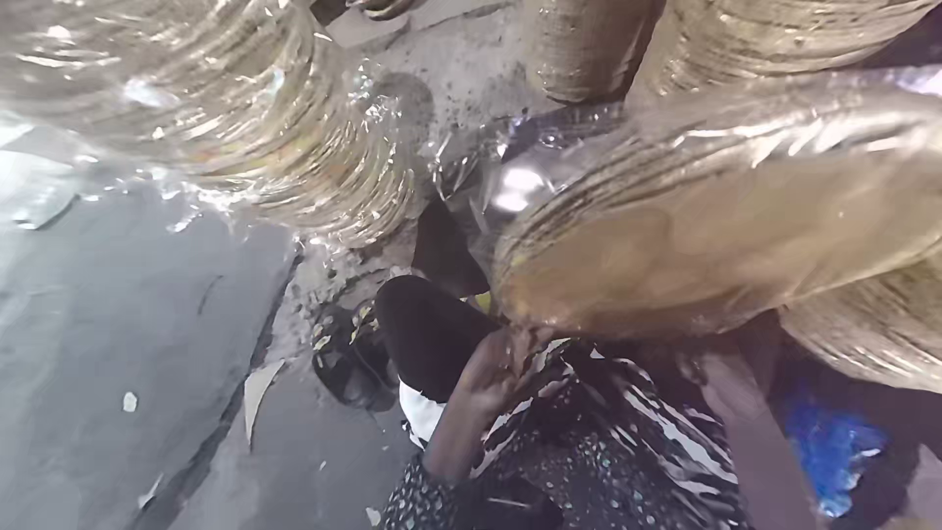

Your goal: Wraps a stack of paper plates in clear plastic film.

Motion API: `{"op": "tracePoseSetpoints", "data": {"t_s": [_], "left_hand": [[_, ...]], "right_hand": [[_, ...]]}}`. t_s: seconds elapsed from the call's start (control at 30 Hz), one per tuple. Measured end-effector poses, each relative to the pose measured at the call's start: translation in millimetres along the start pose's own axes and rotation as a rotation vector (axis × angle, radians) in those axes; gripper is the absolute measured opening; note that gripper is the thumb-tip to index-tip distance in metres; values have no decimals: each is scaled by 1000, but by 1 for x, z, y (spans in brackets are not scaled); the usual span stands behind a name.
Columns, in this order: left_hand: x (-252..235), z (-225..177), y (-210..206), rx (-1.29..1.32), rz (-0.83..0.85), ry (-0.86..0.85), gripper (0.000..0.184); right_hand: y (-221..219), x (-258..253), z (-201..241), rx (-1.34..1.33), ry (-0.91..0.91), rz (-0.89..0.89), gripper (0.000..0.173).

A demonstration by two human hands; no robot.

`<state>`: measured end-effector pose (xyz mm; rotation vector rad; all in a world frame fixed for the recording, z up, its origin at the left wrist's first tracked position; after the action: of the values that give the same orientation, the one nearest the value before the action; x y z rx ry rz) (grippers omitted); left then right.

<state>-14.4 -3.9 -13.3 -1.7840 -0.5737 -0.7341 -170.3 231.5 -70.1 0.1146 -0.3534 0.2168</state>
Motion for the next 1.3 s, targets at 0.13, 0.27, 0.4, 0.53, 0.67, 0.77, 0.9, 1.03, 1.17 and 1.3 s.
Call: {"op": "tracePoseSetpoints", "data": {"t_s": [0.13,0.27,0.4,0.53,0.67,0.77,0.9,1.03,1.17,1.3], "left_hand": [[33,4,6,-682,92,28,34],[57,-7,4,-1048,88,-43,26],[45,-23,21,-969,-9,-72,38],[31,-21,53,-1121,-293,-225,27],[42,-16,69,-1461,-602,-708,25],[46,-11,60,-1565,-562,-946,26],[32,-15,52,-1815,-336,-1090,51],[20,-16,53,-1909,-139,-1116,43],[8,-4,55,-1937,-66,-1086,28],[0,2,60,-1881,96,-1010,18]], "right_hand": [[22,19,25,292,19,-8,24],[26,42,30,408,337,25,30],[16,63,50,712,703,-12,34],[-6,85,44,725,813,59,26],[-11,99,34,720,787,116,25],[5,99,35,841,782,177,27],[19,96,37,858,784,108,25],[23,101,47,801,809,-28,16],[32,93,32,605,807,64,16],[48,83,5,191,689,100,13]]}}
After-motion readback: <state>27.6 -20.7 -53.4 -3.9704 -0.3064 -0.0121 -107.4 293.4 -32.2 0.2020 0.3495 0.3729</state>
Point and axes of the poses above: each hand's wrist, its own x-axis away from the middle knuckle, its own y-axis out of the back of the hand, z = x × y, the point moved 2 cm from there along -x, towards the middle knuckle, and after that the axes turned 10 degrees about y, right-handed, at the moved point
